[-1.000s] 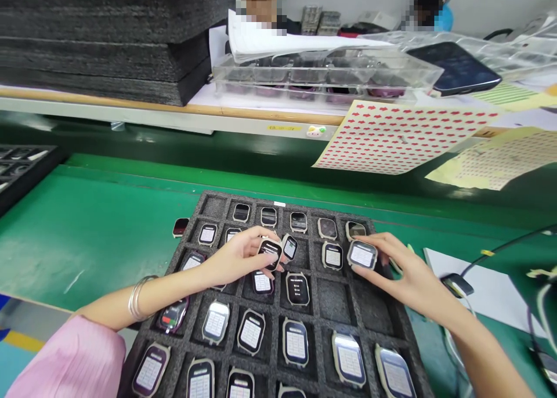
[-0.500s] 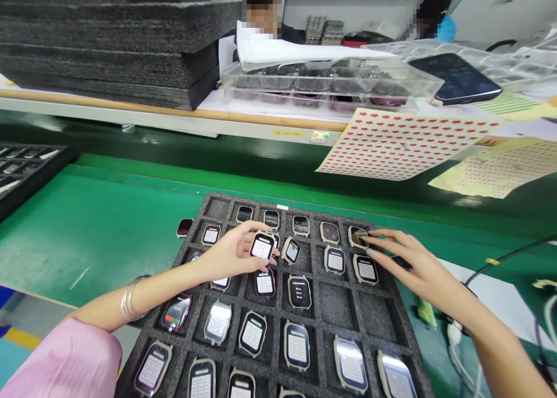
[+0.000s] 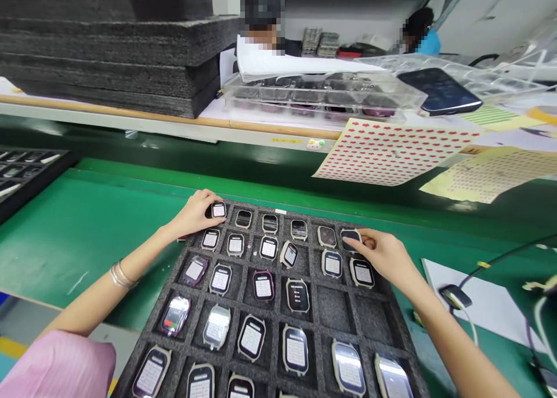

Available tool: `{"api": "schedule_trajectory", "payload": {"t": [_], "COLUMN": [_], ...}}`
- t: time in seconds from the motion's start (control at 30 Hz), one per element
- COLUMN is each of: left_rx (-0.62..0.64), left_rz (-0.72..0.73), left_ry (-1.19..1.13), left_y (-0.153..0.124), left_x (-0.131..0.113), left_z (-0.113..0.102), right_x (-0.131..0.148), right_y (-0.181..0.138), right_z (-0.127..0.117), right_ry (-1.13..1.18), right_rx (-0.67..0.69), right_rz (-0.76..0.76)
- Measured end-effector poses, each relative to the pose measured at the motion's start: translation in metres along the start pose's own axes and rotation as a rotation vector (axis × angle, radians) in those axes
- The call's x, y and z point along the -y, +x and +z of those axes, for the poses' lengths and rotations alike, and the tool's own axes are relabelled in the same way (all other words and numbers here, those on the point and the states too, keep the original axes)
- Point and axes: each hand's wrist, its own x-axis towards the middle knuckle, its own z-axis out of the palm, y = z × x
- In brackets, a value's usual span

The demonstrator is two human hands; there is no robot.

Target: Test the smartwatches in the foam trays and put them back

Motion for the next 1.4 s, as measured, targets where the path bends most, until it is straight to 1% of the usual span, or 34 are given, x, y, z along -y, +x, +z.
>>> {"api": "schedule_trajectory", "payload": {"t": [0.1, 0.13, 0.17, 0.27, 0.33, 0.4, 0.47, 0.57, 0.67, 0.73, 0.8, 0.83, 0.87, 0.93, 0.97, 1.0, 1.03, 1.1, 1.27, 1.4], "left_rx": [0.035, 0.061, 0.085, 0.12, 0.106, 0.084, 0.074, 0.1, 0.098, 0.065, 0.065, 0.085, 0.122, 0.198, 0.229, 0.248, 0.258, 0.255, 0.202, 0.207], "left_rz": [0.05, 0.061, 0.057, -0.008, -0.053, -0.094, -0.124, -0.146, -0.148, -0.14, -0.135, -0.14, -0.165, -0.247, -0.29, -0.322, -0.339, -0.325, -0.186, -0.084], "left_ry": [0.102, 0.126, 0.136, 0.112, 0.08, 0.028, -0.051, -0.214, -0.408, -0.526, -0.699, -0.82, -1.003, -1.286, -1.38, -1.422, -1.437, -1.381, -1.047, -0.84], "left_y": [0.0, 0.001, 0.003, 0.012, 0.017, 0.021, 0.023, 0.026, 0.027, 0.024, 0.02, 0.017, 0.014, 0.008, 0.005, 0.003, 0.0, -0.004, -0.012, -0.018], "left_x": [-0.019, -0.028, -0.037, -0.06, -0.068, -0.068, -0.061, -0.05, -0.051, -0.062, -0.079, -0.088, -0.097, -0.113, -0.119, -0.124, -0.127, -0.131, -0.13, -0.128], "left_z": [-0.001, 0.001, 0.005, 0.022, 0.034, 0.042, 0.045, 0.044, 0.041, 0.038, 0.033, 0.03, 0.026, 0.021, 0.019, 0.019, 0.019, 0.024, 0.037, 0.038], "right_x": [0.013, 0.02, 0.03, 0.063, 0.083, 0.097, 0.105, 0.109, 0.11, 0.111, 0.111, 0.111, 0.111, 0.111, 0.11, 0.109, 0.108, 0.106, 0.103, 0.102], "right_y": [-0.001, -0.002, -0.002, -0.005, -0.005, -0.006, -0.006, -0.009, -0.013, -0.016, -0.019, -0.019, -0.02, -0.021, -0.022, -0.022, -0.022, -0.023, -0.025, -0.027], "right_z": [-0.007, -0.009, -0.011, -0.015, -0.015, -0.013, -0.008, 0.002, 0.011, 0.015, 0.016, 0.016, 0.016, 0.016, 0.016, 0.017, 0.018, 0.02, 0.024, 0.025], "right_ry": [0.113, 0.192, 0.296, 0.694, 0.912, 1.063, 1.178, 1.312, 1.41, 1.425, 1.404, 1.395, 1.392, 1.404, 1.418, 1.434, 1.449, 1.471, 1.49, 1.509], "right_rx": [-0.158, -0.197, -0.202, -0.077, -0.014, 0.032, 0.119, 0.231, 0.265, 0.265, 0.249, 0.239, 0.232, 0.232, 0.241, 0.258, 0.28, 0.324, 0.393, 0.41], "right_rz": [-0.022, -0.038, -0.052, -0.044, -0.004, 0.04, 0.074, 0.098, 0.094, 0.079, 0.068, 0.064, 0.061, 0.054, 0.049, 0.045, 0.041, 0.039, 0.021, 0.021]}}
